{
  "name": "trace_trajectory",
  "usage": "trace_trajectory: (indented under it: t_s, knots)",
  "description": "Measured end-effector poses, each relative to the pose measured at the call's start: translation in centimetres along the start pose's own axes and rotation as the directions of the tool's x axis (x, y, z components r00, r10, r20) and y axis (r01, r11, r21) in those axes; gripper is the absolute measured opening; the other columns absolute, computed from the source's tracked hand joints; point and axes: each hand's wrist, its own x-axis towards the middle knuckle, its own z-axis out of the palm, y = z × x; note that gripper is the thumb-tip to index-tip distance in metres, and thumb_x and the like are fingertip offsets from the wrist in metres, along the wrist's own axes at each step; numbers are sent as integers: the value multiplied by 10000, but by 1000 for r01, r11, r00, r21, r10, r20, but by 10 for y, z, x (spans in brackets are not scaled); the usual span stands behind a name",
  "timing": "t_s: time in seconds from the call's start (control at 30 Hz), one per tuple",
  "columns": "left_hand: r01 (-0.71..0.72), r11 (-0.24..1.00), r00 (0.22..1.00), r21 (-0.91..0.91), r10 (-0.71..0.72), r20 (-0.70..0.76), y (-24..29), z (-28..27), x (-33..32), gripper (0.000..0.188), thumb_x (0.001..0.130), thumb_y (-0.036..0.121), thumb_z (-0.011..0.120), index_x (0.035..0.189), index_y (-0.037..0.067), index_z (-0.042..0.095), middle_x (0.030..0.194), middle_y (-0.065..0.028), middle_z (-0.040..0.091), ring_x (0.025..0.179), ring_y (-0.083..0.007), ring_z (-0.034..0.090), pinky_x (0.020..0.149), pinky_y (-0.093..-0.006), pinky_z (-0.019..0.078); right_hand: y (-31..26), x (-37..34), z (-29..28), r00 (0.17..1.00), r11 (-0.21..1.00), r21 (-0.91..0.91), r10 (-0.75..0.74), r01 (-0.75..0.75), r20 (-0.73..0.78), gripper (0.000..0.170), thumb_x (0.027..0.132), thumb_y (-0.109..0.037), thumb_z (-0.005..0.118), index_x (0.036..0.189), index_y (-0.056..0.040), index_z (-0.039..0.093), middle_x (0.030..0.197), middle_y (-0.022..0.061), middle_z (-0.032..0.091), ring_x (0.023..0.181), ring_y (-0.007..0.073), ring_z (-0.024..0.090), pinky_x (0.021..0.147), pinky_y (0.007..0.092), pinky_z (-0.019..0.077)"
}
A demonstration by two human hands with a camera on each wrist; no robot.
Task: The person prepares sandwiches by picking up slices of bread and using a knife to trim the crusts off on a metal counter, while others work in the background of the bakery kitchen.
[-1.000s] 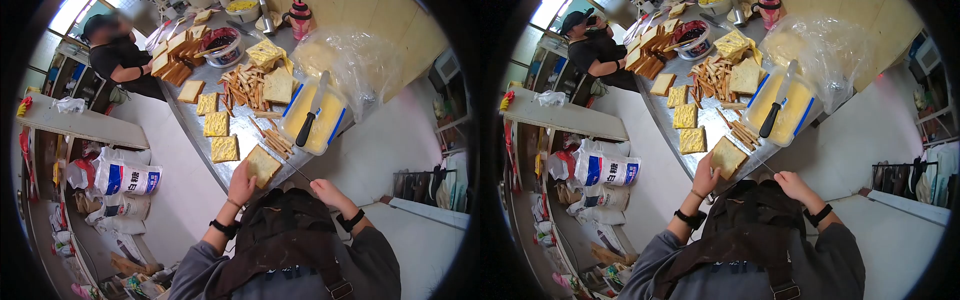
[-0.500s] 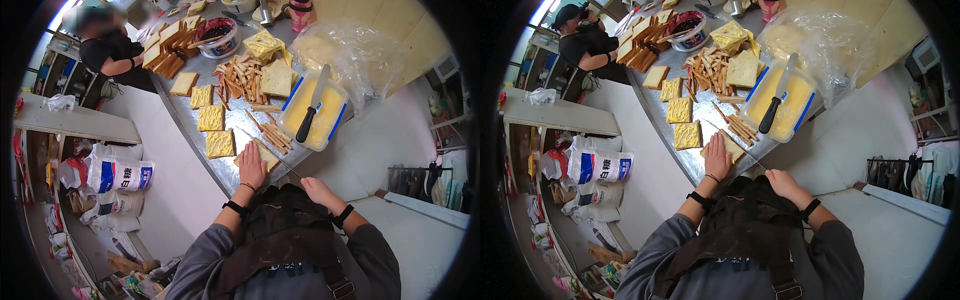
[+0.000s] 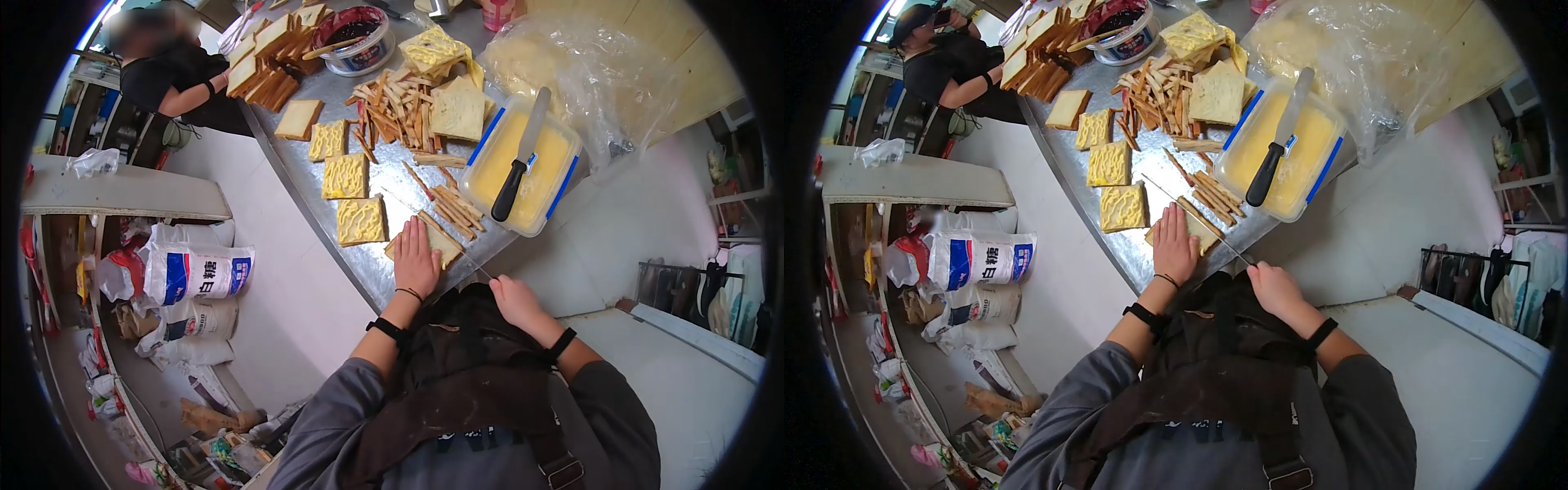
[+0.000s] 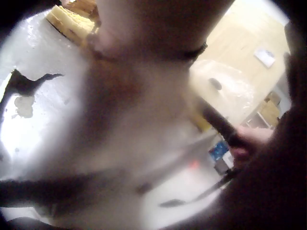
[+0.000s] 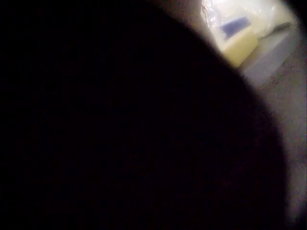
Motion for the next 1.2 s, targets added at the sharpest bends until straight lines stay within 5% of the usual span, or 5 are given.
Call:
trace_trajectory:
  t_s: [0.53,0.73,0.83,0.97,1.2]
  knots:
    - [16,1000,1000,-21,-15,20,-1,-1,2,662,943,289,456,1494,-25,265,1576,-198,240,1469,-330,214,1195,-464,146,3,13,-2,997,995,54,-80,79,9,412,1012,-346,436,823,-5,567,788,278,628,803,478,606,719,554,467]
    - [-60,881,996,-469,24,-83,-44,-36,10,660,923,262,534,1475,-22,309,1555,-249,254,1456,-389,225,1177,-474,196,-1,5,-14,997,970,228,-78,80,-16,382,1001,-323,469,837,15,541,785,286,590,794,502,561,672,541,435]
    - [-62,843,967,-535,-81,-239,-97,-87,31,714,889,291,640,1440,-52,342,1508,-285,322,1414,-417,300,1163,-448,237,0,-1,-21,997,959,273,-62,72,-46,363,997,-302,480,841,21,532,779,281,579,779,500,552,653,518,433]
    - [120,849,938,-515,-267,-221,-241,-120,87,660,899,164,667,1447,-11,344,1464,-199,421,1372,-298,398,1136,-389,317,1,-10,-24,999,941,336,41,-37,-4,338,998,-273,471,840,23,510,759,279,550,742,493,528,626,482,423]
    - [260,860,920,-439,-359,-158,-389,-124,236,695,866,305,650,1400,-57,392,1402,-276,475,1317,-372,464,1098,-392,373,-8,-30,-2,987,921,369,152,-123,-50,355,990,-271,470,807,33,476,700,257,513,661,462,498,597,466,405]
